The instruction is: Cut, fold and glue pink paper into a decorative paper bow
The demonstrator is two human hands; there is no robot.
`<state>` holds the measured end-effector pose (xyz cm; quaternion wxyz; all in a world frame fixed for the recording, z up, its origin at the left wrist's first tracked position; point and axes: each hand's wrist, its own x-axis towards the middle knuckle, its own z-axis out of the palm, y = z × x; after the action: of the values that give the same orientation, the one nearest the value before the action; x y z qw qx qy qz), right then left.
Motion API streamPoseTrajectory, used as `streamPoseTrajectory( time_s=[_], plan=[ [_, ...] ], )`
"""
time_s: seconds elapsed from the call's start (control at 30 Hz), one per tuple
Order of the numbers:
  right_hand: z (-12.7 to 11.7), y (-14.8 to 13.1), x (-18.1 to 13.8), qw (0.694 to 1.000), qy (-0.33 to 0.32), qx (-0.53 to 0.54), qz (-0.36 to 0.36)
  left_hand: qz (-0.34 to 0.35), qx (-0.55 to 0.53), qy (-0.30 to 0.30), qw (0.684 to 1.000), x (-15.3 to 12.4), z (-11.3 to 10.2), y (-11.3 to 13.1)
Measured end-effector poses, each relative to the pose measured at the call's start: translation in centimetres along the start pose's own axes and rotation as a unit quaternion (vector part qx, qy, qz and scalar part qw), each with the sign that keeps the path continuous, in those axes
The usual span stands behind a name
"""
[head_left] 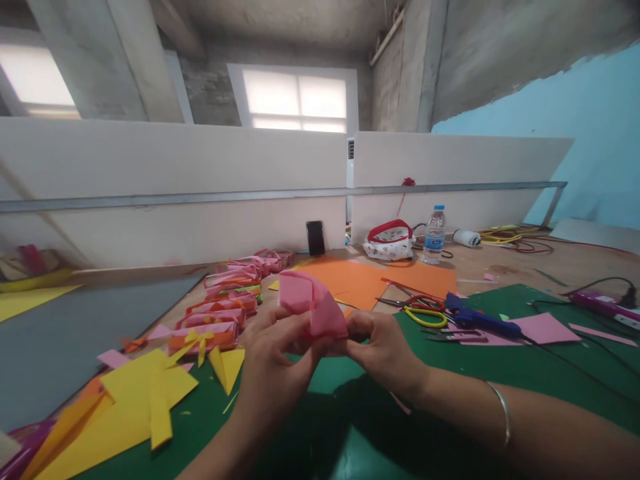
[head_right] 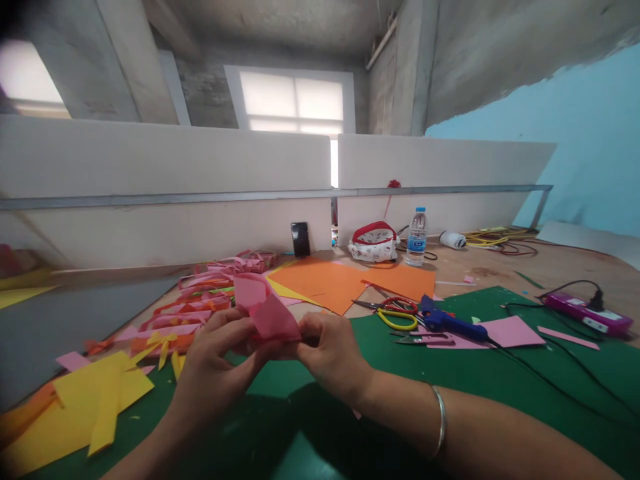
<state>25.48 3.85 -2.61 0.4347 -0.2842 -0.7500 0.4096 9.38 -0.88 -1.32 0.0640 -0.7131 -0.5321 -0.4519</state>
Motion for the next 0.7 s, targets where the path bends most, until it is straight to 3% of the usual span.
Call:
streamPoseTrajectory(
  time_s=[0.13,0.27,0.4,0.57,0.7],
  plan=[
    [0.02,-0.07,-0.16,0.999,0.009,-0.044,-0.02,-0.007,0.045,0.004,0.999,-0.11,-0.09,-0.07],
    [0.09,-0.07,-0.2,0.998,0.009,-0.059,-0.035,-0.03,0.012,-0.008,0.999,-0.23,-0.38,0.21],
    [0.12,-0.13,-0.06,0.999,-0.024,-0.006,-0.019,-0.074,-0.036,-0.019,0.996,-0.28,-0.31,0.33],
    [0.36,-0.21,0.14,0.992,-0.066,0.087,0.056,-0.105,-0.091,-0.01,0.99,-0.3,0.31,-0.26],
    [0.57,0.04,0.13,0.987,-0.083,0.126,0.052,-0.126,-0.126,-0.03,0.983,-0.28,0.55,-0.37]
  ],
)
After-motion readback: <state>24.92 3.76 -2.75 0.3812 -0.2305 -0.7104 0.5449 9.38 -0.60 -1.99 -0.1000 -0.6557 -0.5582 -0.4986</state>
